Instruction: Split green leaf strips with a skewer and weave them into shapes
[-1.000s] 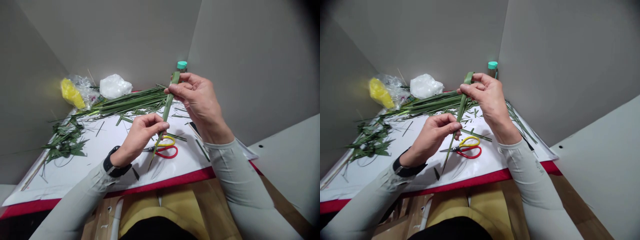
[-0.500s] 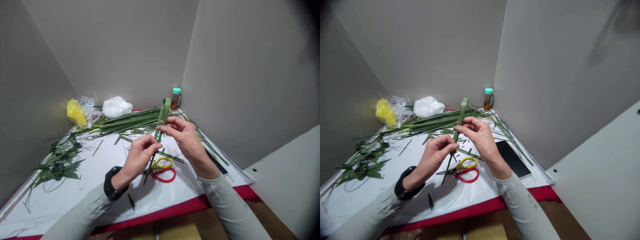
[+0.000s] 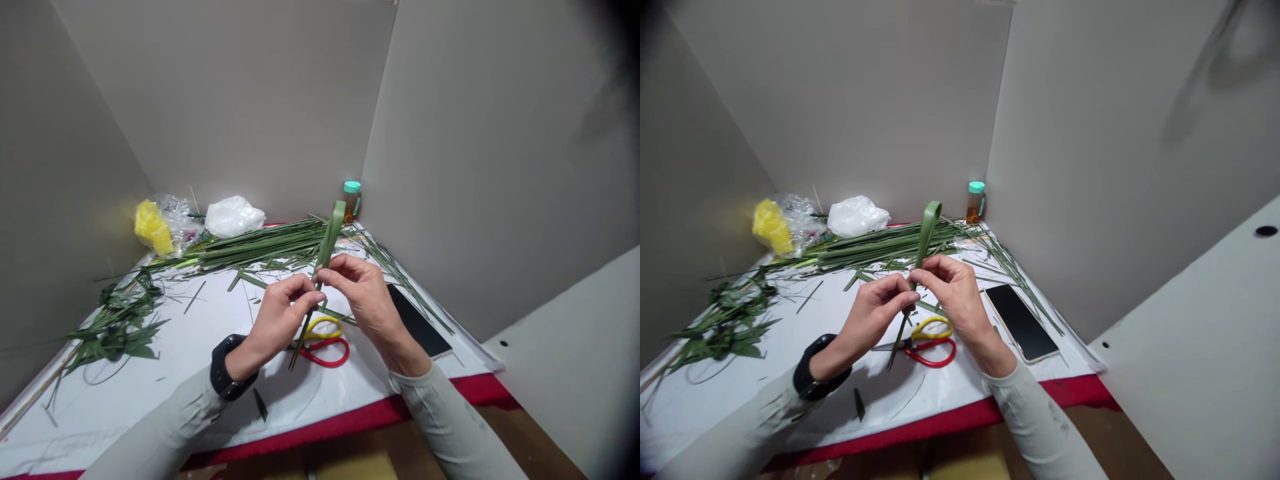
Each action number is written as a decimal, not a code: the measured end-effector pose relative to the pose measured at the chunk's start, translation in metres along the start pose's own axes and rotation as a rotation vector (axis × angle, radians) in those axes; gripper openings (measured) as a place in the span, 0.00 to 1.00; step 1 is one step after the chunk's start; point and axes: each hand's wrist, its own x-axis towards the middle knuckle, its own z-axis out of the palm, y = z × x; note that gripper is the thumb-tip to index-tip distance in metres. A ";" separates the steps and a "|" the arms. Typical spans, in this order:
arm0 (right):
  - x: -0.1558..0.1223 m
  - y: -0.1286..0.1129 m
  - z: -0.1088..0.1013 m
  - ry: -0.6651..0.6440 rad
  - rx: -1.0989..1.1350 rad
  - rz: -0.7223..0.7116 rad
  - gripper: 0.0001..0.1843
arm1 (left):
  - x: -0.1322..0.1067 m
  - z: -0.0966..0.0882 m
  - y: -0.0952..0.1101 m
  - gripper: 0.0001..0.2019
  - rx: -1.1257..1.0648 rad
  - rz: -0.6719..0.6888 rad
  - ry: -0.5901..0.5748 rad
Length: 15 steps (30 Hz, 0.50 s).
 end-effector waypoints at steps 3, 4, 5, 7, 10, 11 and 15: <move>0.001 -0.001 -0.009 -0.022 -0.084 -0.071 0.10 | 0.004 -0.003 -0.001 0.12 -0.162 -0.083 -0.001; 0.000 0.000 -0.014 -0.035 -0.170 -0.107 0.11 | 0.006 -0.006 -0.001 0.12 -0.216 -0.097 0.010; -0.004 0.001 -0.020 -0.068 -0.287 -0.137 0.10 | 0.008 -0.010 -0.002 0.12 -0.266 -0.108 0.024; -0.014 0.009 -0.032 -0.254 -0.597 -0.154 0.07 | 0.013 -0.018 -0.003 0.13 -0.369 -0.147 0.041; -0.036 0.030 -0.042 -0.599 -0.922 -0.107 0.10 | 0.021 -0.031 -0.006 0.15 -0.491 -0.210 0.053; -0.043 0.038 -0.042 -0.658 -1.024 -0.096 0.11 | 0.023 -0.035 -0.007 0.16 -0.516 -0.218 0.058; -0.055 0.060 -0.032 -0.721 -1.280 -0.132 0.16 | 0.033 -0.039 -0.013 0.16 -0.568 -0.207 0.075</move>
